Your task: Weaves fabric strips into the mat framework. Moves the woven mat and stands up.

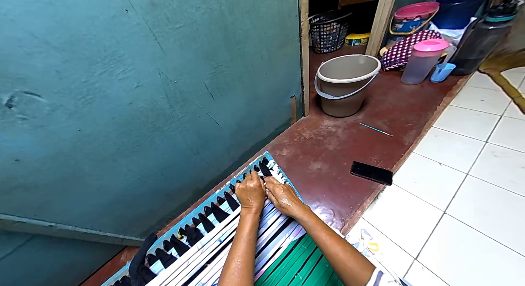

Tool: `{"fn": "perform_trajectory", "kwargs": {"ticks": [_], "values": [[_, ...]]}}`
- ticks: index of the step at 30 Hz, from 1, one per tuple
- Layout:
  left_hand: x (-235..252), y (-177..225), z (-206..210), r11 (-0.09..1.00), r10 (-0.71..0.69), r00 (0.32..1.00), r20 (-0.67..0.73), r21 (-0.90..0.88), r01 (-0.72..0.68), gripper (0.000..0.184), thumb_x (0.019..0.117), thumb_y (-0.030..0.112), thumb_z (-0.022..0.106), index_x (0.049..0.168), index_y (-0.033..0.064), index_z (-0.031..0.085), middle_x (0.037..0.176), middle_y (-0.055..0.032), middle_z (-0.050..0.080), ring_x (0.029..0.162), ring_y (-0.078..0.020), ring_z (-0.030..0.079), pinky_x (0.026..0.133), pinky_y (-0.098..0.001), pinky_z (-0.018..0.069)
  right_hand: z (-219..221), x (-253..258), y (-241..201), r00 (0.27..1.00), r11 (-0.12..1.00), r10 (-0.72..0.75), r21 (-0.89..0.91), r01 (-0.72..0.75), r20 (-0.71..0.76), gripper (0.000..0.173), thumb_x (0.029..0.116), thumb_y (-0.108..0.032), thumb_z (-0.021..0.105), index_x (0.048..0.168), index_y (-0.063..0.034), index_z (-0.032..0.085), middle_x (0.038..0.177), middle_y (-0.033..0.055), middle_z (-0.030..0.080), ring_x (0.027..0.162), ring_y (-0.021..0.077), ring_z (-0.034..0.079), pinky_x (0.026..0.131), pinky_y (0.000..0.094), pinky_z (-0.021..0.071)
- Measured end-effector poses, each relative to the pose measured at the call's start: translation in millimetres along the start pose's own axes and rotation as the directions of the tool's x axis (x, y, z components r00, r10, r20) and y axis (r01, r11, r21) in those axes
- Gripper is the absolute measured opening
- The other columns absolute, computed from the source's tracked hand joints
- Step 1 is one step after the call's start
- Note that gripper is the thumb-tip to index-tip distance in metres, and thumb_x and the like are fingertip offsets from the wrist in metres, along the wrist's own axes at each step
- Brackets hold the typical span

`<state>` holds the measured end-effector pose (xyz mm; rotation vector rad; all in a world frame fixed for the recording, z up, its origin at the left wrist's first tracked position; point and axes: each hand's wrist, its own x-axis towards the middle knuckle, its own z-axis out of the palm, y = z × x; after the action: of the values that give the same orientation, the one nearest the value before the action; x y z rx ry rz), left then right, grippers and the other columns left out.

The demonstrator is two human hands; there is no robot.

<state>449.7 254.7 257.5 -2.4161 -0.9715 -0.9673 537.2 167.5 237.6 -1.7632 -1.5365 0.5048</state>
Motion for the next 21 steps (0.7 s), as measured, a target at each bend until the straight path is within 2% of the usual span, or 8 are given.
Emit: {"fn": "perform_trajectory", "kwargs": {"ticks": [5, 10, 15, 17, 18, 19, 20, 21], "values": [[-2.8, -8.5, 15.2, 0.996, 0.084, 0.98, -0.18, 0.051, -0.076, 0.012, 0.086, 0.005, 0.066, 0.075, 0.0021, 0.069, 0.06, -0.0119, 0.062, 0.054, -0.0279, 0.065, 0.048, -0.0422, 0.0445, 0.1, 1.9, 3.7, 1.0, 0.998, -0.016, 0.053, 0.015, 0.014, 0.032, 0.1064, -0.013, 0.044, 0.117, 0.0064, 0.067, 0.148, 0.0221, 0.054, 0.127, 0.0358, 0.061, 0.102, 0.051, 0.0497], [-11.3, -20.5, 13.2, 0.977, 0.151, 0.962, -0.23, -0.115, -0.18, 0.013, 0.086, 0.009, 0.065, 0.081, 0.0067, 0.076, 0.061, -0.0105, 0.06, 0.054, -0.0275, 0.062, 0.05, -0.0417, 0.0432, 1.7, 1.4, 14.9, 0.992, 0.915, -0.093, 0.386, 0.118, -0.084, 0.028, 0.1009, -0.006, 0.049, 0.103, 0.0125, 0.069, 0.14, 0.0288, 0.056, 0.136, 0.0322, 0.052, 0.112, 0.0414, 0.0422], [-23.9, -23.8, -2.2, 0.963, 0.195, 0.978, -0.073, -0.175, -0.205, 0.013, 0.0829, 0.007, 0.069, 0.087, 0.0083, 0.081, 0.065, -0.0132, 0.064, 0.056, -0.0299, 0.064, 0.054, -0.046, 0.0462, -2.0, 1.1, 17.1, 0.992, 0.857, -0.091, 0.5, 0.12, -0.083, 0.027, 0.1006, -0.004, 0.048, 0.099, 0.0148, 0.068, 0.138, 0.0296, 0.056, 0.134, 0.0285, 0.051, 0.11, 0.0345, 0.0417], [-23.8, -18.9, -16.2, 0.987, 0.133, 0.985, 0.114, -0.104, -0.122, 0.016, 0.0867, 0.006, 0.068, 0.095, 0.0059, 0.081, 0.068, -0.0178, 0.068, 0.058, -0.0356, 0.068, 0.055, -0.0515, 0.0497, -0.8, 1.4, 16.6, 0.991, 0.848, -0.088, 0.515, 0.126, -0.099, 0.028, 0.1011, -0.005, 0.047, 0.099, 0.0139, 0.068, 0.136, 0.0287, 0.057, 0.133, 0.0262, 0.052, 0.108, 0.0328, 0.0432], [-20.5, -13.6, -27.0, 0.997, 0.06, 0.958, 0.281, -0.057, -0.046, 0.021, 0.0928, 0.008, 0.064, 0.106, 0.0066, 0.081, 0.073, -0.02, 0.071, 0.064, -0.0388, 0.07, 0.059, -0.0541, 0.0516, -0.1, 1.1, 16.8, 0.991, 0.835, -0.082, 0.536, 0.125, -0.104, 0.028, 0.1012, -0.006, 0.047, 0.098, 0.0136, 0.068, 0.136, 0.028, 0.057, 0.131, 0.0241, 0.053, 0.106, 0.0314, 0.0439], [-12.4, -6.5, -40.5, 0.999, -0.041, 0.867, 0.496, 0.005, 0.044, 0.029, 0.1008, 0.013, 0.055, 0.122, 0.0096, 0.076, 0.084, -0.0214, 0.074, 0.075, -0.0411, 0.073, 0.067, -0.0558, 0.0536, 0.8, 0.7, 17.0, 0.992, 0.815, -0.07, 0.568, 0.119, -0.106, 0.028, 0.1012, -0.006, 0.047, 0.097, 0.0132, 0.067, 0.136, 0.0268, 0.057, 0.129, 0.0213, 0.054, 0.103, 0.0295, 0.045], [0.9, 1.1, -54.1, 0.989, -0.143, 0.692, 0.708, 0.072, 0.131, 0.037, 0.1079, 0.019, 0.044, 0.138, 0.0138, 0.065, 0.101, -0.0215, 0.074, 0.094, -0.0416, 0.072, 0.08, -0.0565, 0.0535, 1.4, -0.2, 17.4, 0.993, 0.788, -0.053, 0.606, 0.106, -0.105, 0.028, 0.1011, -0.007, 0.047, 0.097, 0.0125, 0.067, 0.135, 0.0249, 0.057, 0.124, 0.0175, 0.055, 0.099, 0.027, 0.0466], [12.6, 4.9, -61.4, 0.975, -0.187, 0.53, 0.827, 0.093, 0.2, 0.041, 0.1106, 0.022, 0.037, 0.146, 0.0148, 0.056, 0.114, -0.0215, 0.072, 0.109, -0.041, 0.069, 0.089, -0.0568, 0.052, 1.7, -1.1, 18.2, 0.994, 0.759, -0.035, 0.644, 0.093, -0.102, 0.027, 0.1007, -0.007, 0.048, 0.096, 0.011, 0.067, 0.132, 0.0218, 0.058, 0.115, 0.0121, 0.057, 0.091, 0.0232, 0.048]]}}
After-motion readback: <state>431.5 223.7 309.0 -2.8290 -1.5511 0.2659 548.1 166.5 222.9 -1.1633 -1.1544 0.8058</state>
